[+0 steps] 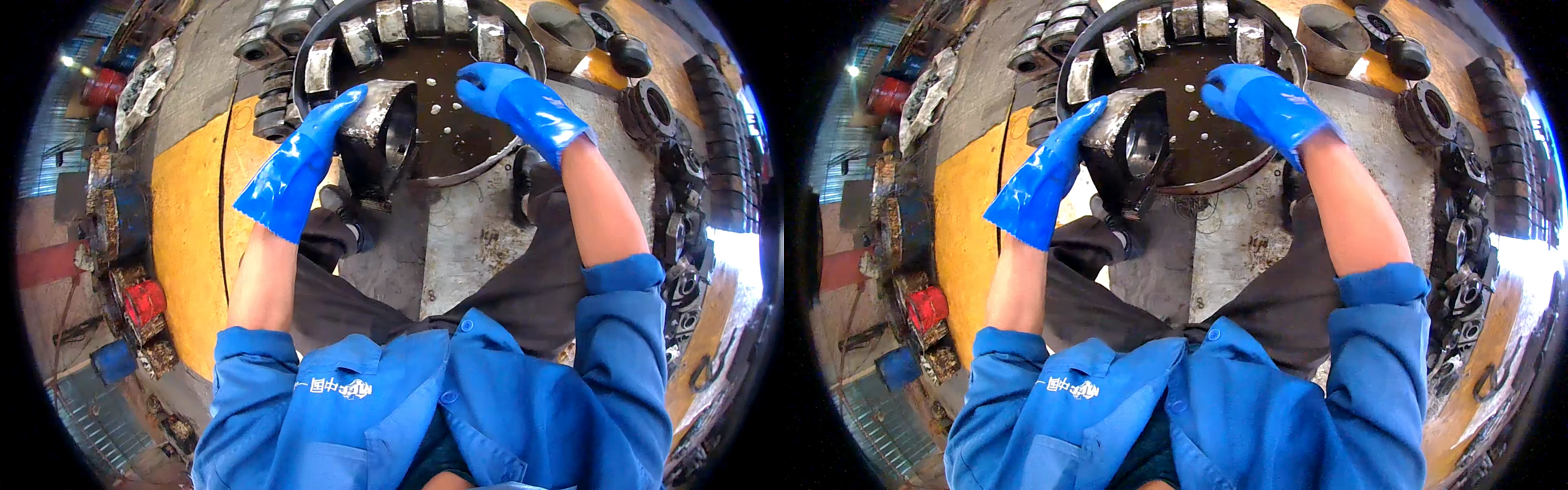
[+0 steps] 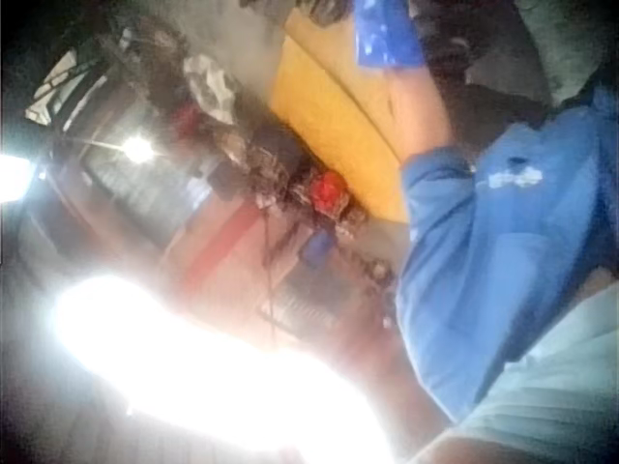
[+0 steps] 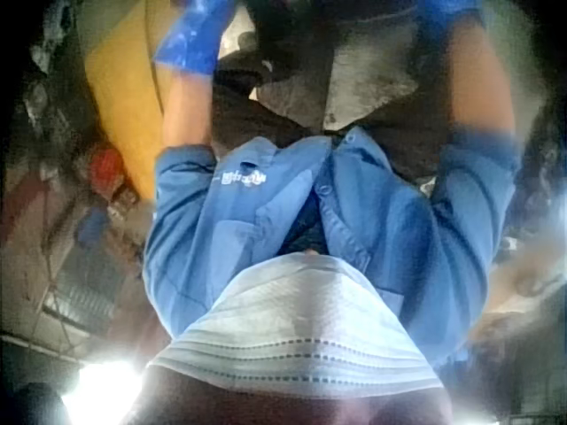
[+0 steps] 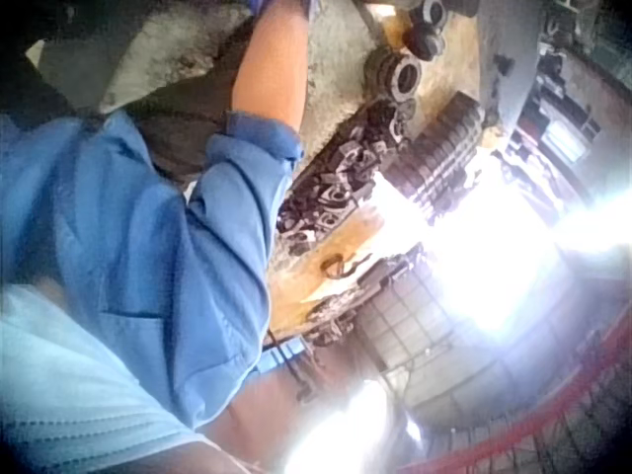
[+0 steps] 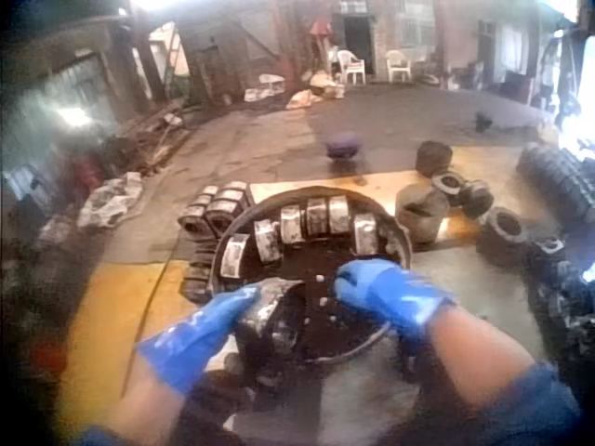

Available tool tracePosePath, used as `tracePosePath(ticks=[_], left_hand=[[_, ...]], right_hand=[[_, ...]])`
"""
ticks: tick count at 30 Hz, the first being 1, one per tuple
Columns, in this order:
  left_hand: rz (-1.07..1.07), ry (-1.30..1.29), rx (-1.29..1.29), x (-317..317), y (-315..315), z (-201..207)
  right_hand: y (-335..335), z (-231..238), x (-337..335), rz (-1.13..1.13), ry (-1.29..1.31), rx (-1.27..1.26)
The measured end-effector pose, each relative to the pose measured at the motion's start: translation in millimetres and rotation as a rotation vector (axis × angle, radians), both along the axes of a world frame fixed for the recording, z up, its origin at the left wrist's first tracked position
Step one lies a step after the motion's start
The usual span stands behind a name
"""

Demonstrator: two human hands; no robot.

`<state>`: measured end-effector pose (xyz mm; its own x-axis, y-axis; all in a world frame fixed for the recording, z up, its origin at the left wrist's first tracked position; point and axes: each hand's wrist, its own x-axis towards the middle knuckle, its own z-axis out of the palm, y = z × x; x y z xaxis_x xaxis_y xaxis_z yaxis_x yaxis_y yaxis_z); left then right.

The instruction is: The person cleans metal industrial components by dipping them into a basin of dark liquid and scrubbing them with a brush. The person handles the components one at a time, turning them over to scrub different sides before placing them back into the basin or on the workbench.

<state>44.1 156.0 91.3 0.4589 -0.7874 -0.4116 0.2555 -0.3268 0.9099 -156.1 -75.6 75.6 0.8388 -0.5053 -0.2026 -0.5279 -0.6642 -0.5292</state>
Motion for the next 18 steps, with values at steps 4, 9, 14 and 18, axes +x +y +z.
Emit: tracePosePath(ticks=[4, 9, 14, 18], left_hand=[[-0.051, 0.057, 0.048, -4, -4, 13], [0.050, 0.050, 0.060, -2, -5, 3], [0.081, 0.071, 0.115, 2, -20, 3], [0.087, 0.074, 0.069, 3, -15, 2]], right_hand=[[-40, -50, -13, 0.108, 0.280, -0.338], [-27, -59, -9, 0.200, 0.588, -0.350], [-28, -81, -21, 0.227, 0.598, -0.511], [-43, -108, -24, 0.283, 0.496, -0.670]])
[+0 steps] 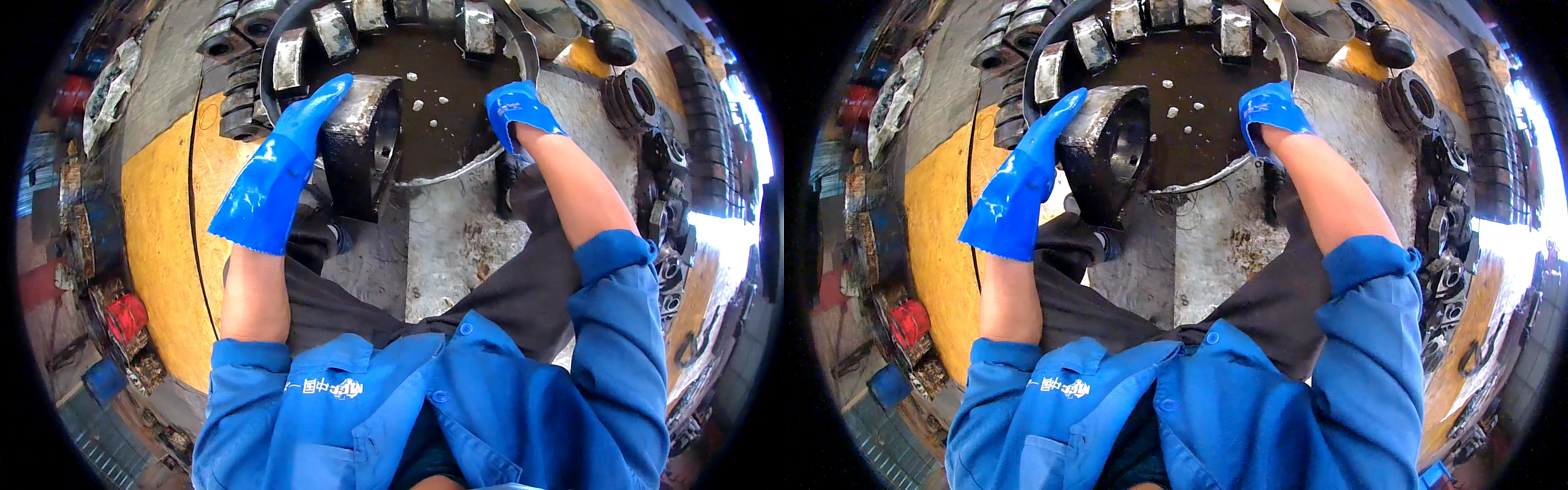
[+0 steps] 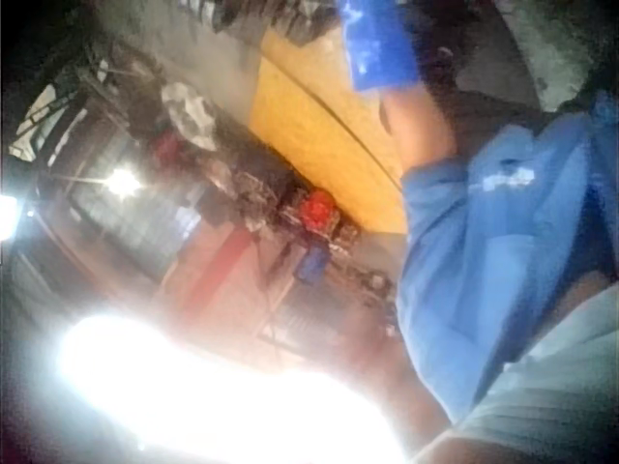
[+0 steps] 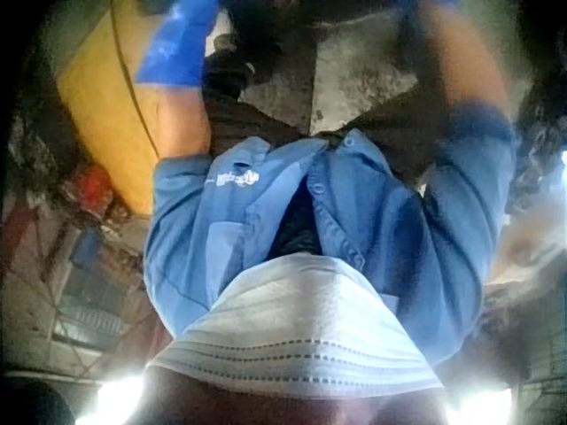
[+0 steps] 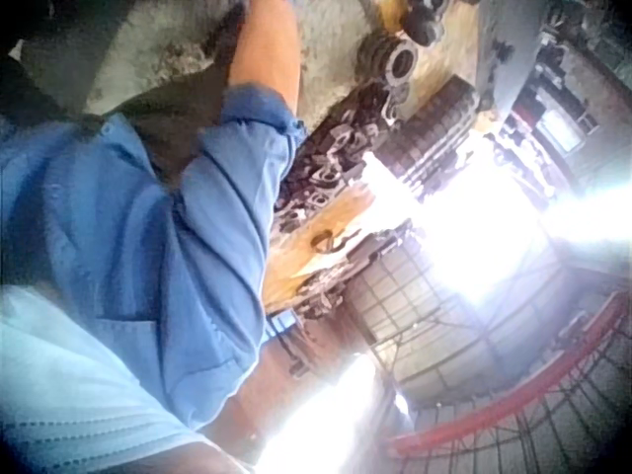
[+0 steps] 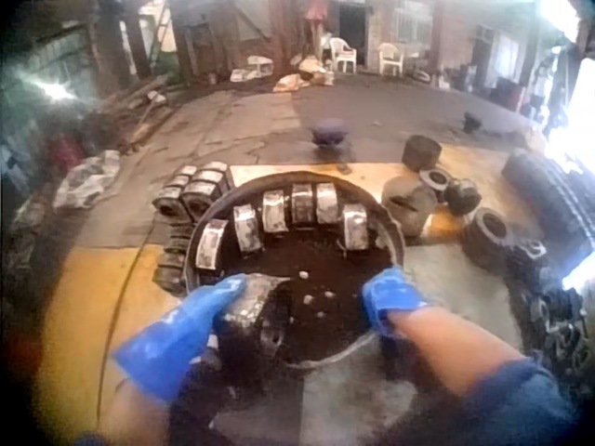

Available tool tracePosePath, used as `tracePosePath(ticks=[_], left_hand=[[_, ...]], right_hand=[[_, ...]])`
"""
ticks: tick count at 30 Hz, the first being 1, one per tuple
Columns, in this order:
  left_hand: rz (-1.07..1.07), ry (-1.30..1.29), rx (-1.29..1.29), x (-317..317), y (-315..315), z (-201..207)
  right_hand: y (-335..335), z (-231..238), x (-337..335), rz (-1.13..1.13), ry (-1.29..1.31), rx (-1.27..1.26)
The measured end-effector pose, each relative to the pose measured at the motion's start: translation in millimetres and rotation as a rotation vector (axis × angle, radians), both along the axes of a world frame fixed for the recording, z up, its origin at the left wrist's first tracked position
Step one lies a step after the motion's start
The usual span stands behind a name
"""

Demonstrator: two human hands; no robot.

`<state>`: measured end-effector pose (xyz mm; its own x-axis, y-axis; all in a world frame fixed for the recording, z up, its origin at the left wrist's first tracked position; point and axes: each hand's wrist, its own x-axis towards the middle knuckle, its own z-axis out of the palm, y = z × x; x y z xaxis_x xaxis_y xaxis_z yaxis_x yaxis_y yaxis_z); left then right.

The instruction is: The person cleans metal industrial components by dipping them into a basin of dark liquid and scrubbing them with a brush. The person handles the components one at a time, turning them over to scrub different sides before placing them back into the basin or on the workbench.

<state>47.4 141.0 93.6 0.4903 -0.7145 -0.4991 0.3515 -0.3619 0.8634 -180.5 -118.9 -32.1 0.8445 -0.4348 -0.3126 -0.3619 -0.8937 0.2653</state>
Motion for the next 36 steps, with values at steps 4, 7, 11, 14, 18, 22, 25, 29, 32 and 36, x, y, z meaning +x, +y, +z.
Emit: tracePosePath(ticks=[4, 7, 11, 14, 18, 22, 25, 29, 32, 36], left_hand=[[0.008, 0.011, 0.019, -3, -5, 3], [0.013, 0.024, 0.040, -3, -3, 5], [0.019, 0.012, 0.029, -6, -8, 1], [-0.101, 0.017, -0.008, 4, -5, -11], [-0.068, 0.020, 0.020, 4, -3, -8], [-0.074, -0.005, 0.046, 7, -15, -14], [-0.103, 0.024, 0.000, 9, -19, -20], [-0.138, -0.068, 0.077, 9, -20, -19], [-0.150, -0.106, 0.028, 9, -17, -19], [-0.089, -0.128, -0.015, 6, -20, -21]], right_hand=[[-11, -18, 2, -0.013, -0.098, -0.032], [-7, -1, 16, -0.042, -0.061, 0.020], [4, 42, 29, -0.169, 0.055, 0.140], [8, 63, 29, -0.169, 0.013, 0.110], [19, 104, 38, -0.269, 0.075, 0.179], [37, 122, 2, -0.250, -0.239, 0.292], [45, 118, -23, -0.181, -0.492, 0.353], [55, 135, -37, -0.160, -0.621, 0.444], [52, 140, -42, -0.135, -0.736, 0.518], [41, 145, -39, -0.165, -0.822, 0.628]])
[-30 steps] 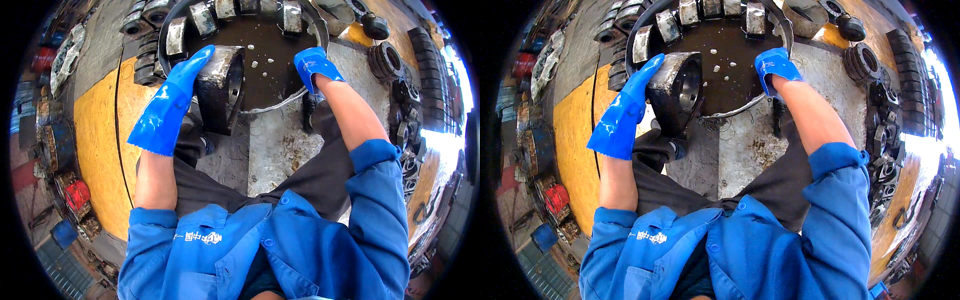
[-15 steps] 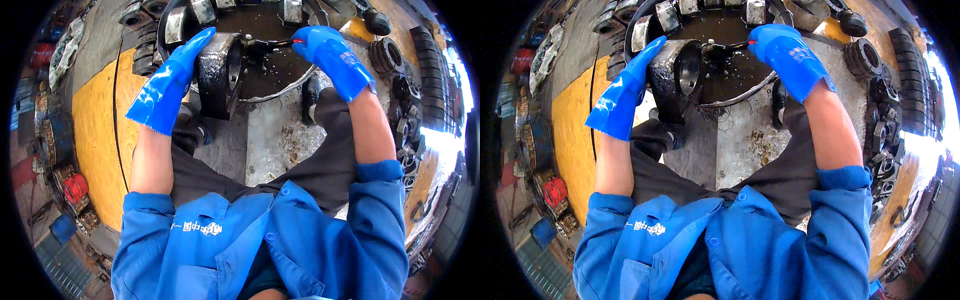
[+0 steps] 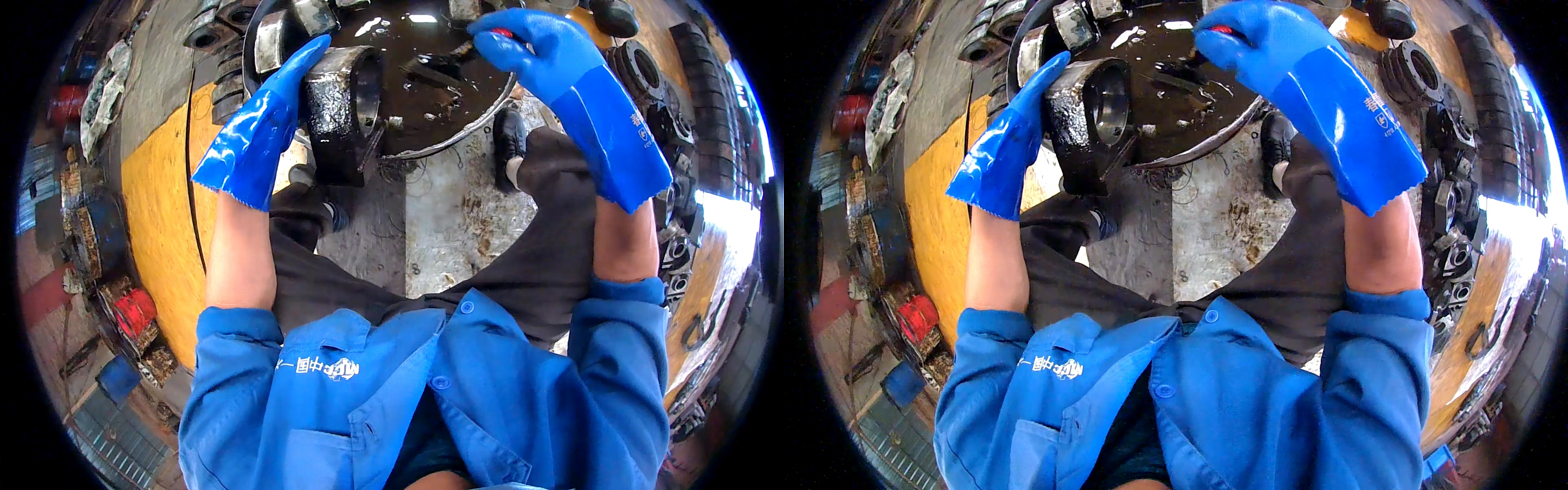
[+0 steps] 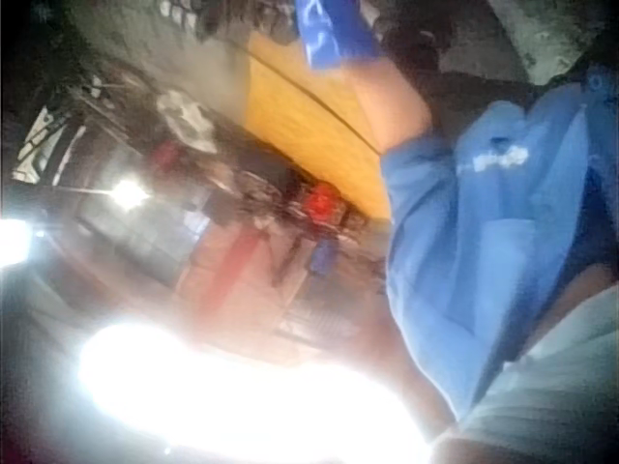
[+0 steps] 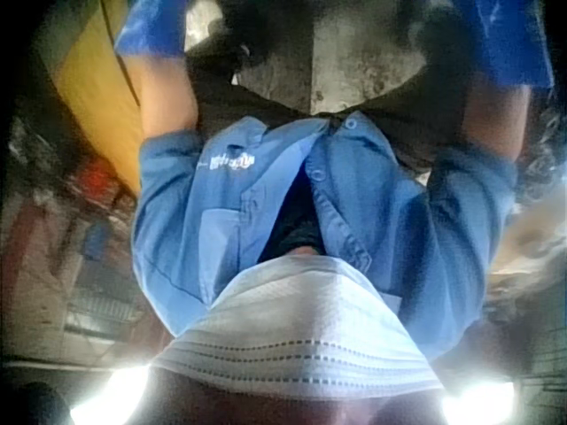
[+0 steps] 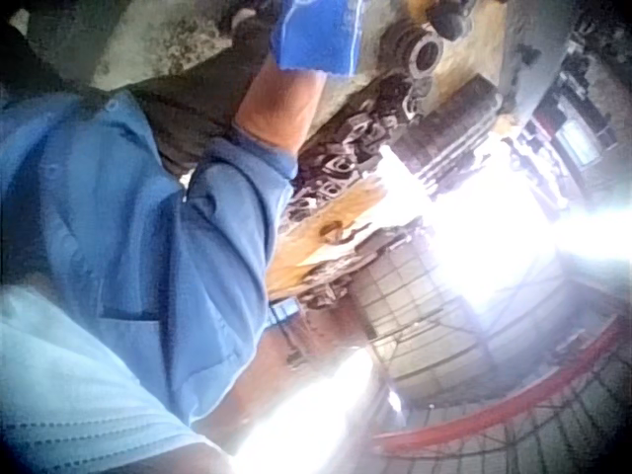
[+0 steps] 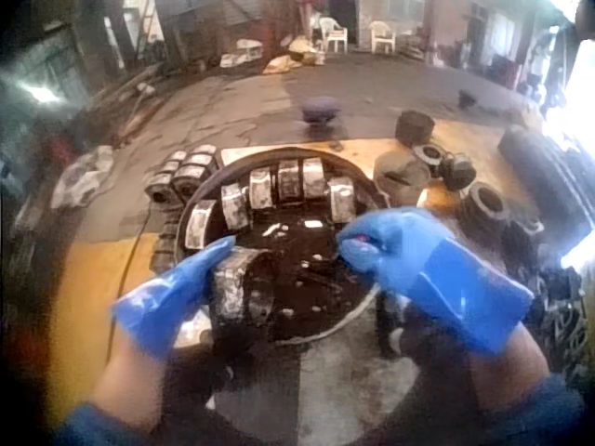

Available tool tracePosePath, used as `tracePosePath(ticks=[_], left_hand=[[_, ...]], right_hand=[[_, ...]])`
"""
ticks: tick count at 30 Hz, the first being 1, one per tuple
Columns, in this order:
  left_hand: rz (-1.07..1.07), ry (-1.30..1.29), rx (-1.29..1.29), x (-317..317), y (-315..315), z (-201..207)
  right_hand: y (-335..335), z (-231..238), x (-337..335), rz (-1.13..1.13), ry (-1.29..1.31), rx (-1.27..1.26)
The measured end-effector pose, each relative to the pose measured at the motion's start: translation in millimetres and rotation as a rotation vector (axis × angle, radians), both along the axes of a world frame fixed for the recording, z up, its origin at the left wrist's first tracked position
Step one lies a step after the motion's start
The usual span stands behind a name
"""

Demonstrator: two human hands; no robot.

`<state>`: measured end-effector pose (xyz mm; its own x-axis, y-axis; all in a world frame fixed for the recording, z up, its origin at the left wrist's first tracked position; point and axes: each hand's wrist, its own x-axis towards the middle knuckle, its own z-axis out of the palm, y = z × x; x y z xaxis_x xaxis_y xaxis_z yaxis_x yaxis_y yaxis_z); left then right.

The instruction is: The person cleans metal industrial components by dipping them into a basin of dark liquid and scrubbing them with a brush. The person handles the components one at a time, turning them over to scrub different sides before placing them back into the basin or on the workbench.

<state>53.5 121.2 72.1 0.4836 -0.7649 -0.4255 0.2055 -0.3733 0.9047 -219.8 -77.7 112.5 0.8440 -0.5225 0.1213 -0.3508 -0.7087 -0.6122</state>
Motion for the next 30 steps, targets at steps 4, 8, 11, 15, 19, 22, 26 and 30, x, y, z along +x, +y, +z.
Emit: tracePosePath(ticks=[4, 8, 11, 15, 19, 22, 26, 30], left_hand=[[0.021, -0.015, 0.072, 16, -7, -20], [-0.019, 0.056, 0.121, 25, -8, -24], [0.052, 0.033, 0.145, 7, -10, -9], [0.081, -0.023, 0.118, 9, -7, -13], [0.065, 0.030, 0.090, 7, -8, -10], [0.069, 0.053, 0.124, 2, -10, -4], [0.060, 0.011, 0.118, -6, -11, 1], [0.037, -0.009, 0.070, -8, -13, 0]], right_hand=[[38, 65, 10, -0.066, 0.031, 0.333], [26, -15, 28, 0.051, -0.149, 0.087], [39, -35, 41, 0.039, -0.058, 0.016], [46, -38, 53, 0.050, -0.131, 0.133], [40, -61, 64, 0.103, -0.089, 0.436], [42, -66, 74, 0.109, -0.096, 0.535], [39, -79, 79, 0.141, -0.186, 0.746], [35, -89, 78, 0.131, -0.166, 0.727]])
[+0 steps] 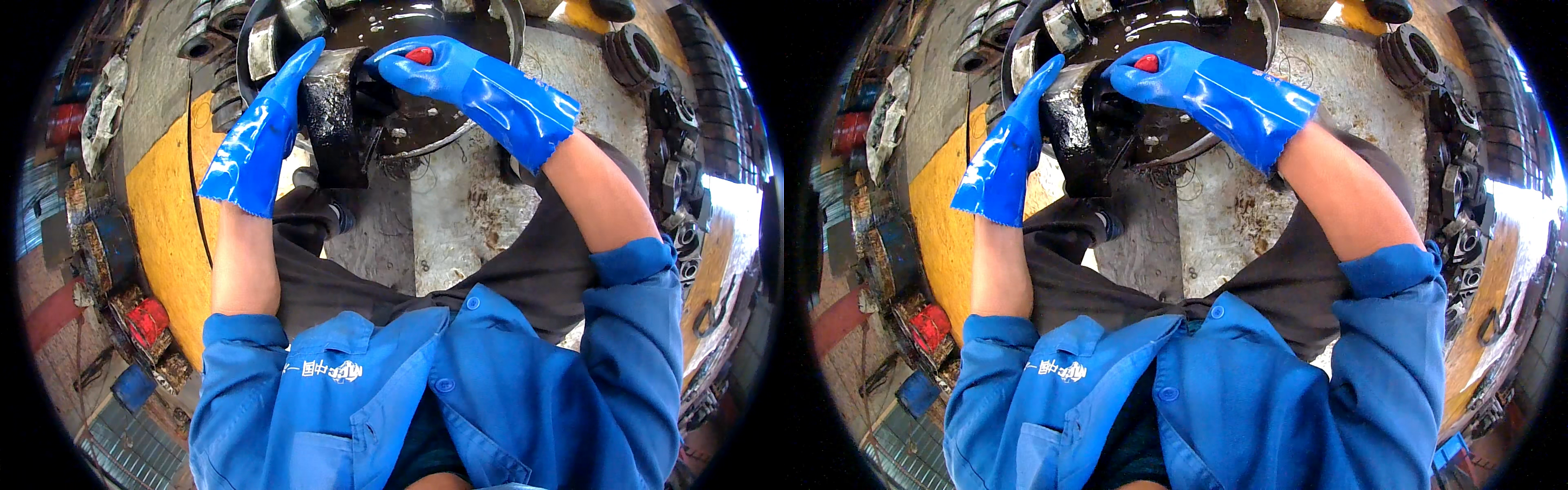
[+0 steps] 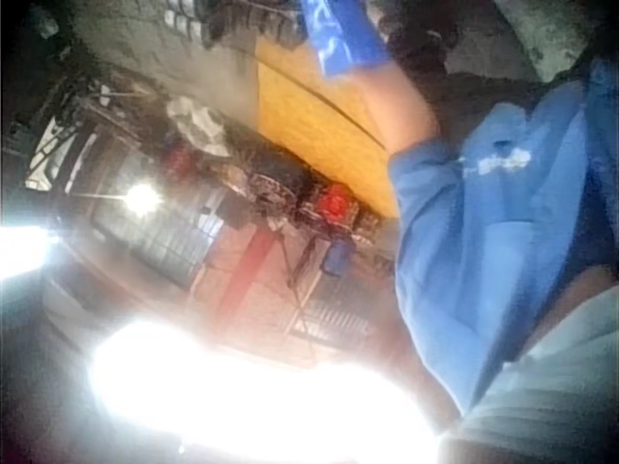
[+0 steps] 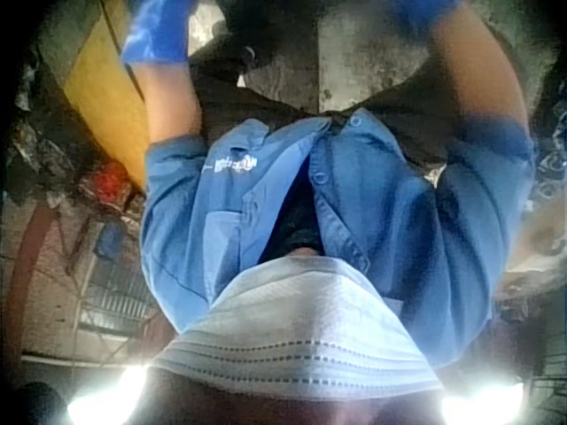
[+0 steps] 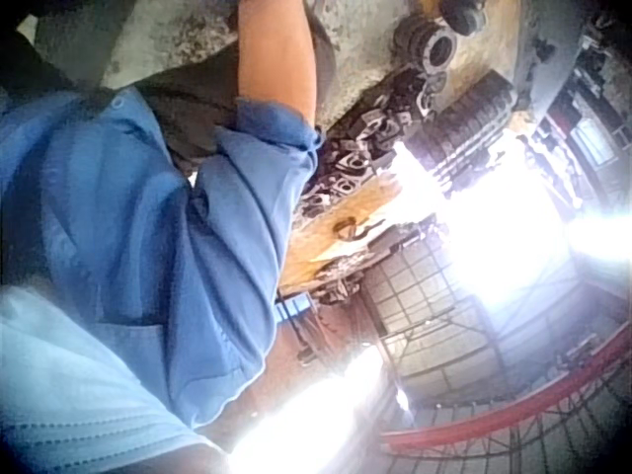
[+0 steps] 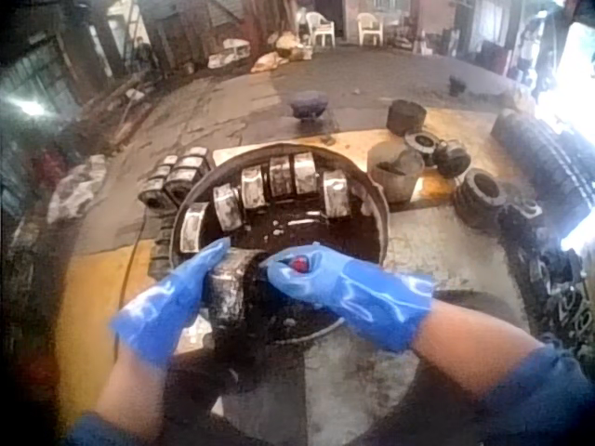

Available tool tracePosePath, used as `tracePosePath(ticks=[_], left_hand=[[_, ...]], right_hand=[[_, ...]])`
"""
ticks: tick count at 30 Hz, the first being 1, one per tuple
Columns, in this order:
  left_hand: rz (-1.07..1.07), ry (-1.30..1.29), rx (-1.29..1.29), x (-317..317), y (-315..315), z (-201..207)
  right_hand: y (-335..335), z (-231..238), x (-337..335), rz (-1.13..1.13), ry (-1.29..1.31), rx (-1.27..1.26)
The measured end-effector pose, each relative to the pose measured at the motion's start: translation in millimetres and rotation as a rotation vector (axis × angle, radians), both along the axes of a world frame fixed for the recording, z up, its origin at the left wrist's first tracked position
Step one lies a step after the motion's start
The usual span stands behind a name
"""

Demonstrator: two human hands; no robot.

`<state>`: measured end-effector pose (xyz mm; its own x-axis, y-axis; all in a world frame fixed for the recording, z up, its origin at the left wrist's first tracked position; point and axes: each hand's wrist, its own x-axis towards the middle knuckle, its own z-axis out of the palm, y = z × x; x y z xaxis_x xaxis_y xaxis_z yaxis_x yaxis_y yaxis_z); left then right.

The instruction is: The person cleans metal industrial components by dipping them into a basin of dark liquid and scrubbing them with a brush. The person handles the components one at a time, turning them over to scrub different sides before placing them back into the basin or on the workbench.

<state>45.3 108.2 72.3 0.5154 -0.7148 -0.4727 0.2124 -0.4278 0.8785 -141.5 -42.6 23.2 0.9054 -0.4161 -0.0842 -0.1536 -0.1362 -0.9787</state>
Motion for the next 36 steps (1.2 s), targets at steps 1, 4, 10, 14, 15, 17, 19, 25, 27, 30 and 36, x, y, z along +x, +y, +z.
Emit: tracePosePath(ticks=[1, 4, 10, 14, 15, 17, 19, 25, 27, 30, 36], left_hand=[[-0.007, 0.001, -0.013, 2, 0, -2], [0.048, 0.059, 0.062, 7, -1, -4], [0.026, 0.065, 0.029, 13, 2, -12], [0.008, 0.036, -0.002, 10, -1, -12], [0.019, 0.032, 0.004, 7, -1, -8], [0.013, 0.020, 0.015, 8, 0, -8], [0.018, 0.027, 0.027, 7, 0, -6], [0.003, 0.040, 0.019, 11, 0, -12], [0.018, 0.056, 0.061, 7, -1, -2], [0.050, 0.022, 0.076, 1, -2, -1], [0.037, 0.052, 0.000, 8, -1, -9]], right_hand=[[1, 4, 0, 0.004, 0.025, -0.028], [6, 32, -8, 0.015, 0.261, -0.283], [6, 49, -32, 0.052, 0.117, -0.329], [15, 36, -38, 0.189, 0.080, -0.484], [16, 32, -34, 0.223, 0.137, -0.483], [11, 31, -35, 0.162, 0.134, -0.602], [4, 35, -34, 0.096, 0.120, -0.663], [24, 34, -36, 0.201, 0.021, -0.496], [19, 32, -28, 0.175, 0.087, -0.518], [16, 41, -34, 0.204, 0.066, -0.501], [10, 38, -29, 0.180, 0.212, -0.544]])
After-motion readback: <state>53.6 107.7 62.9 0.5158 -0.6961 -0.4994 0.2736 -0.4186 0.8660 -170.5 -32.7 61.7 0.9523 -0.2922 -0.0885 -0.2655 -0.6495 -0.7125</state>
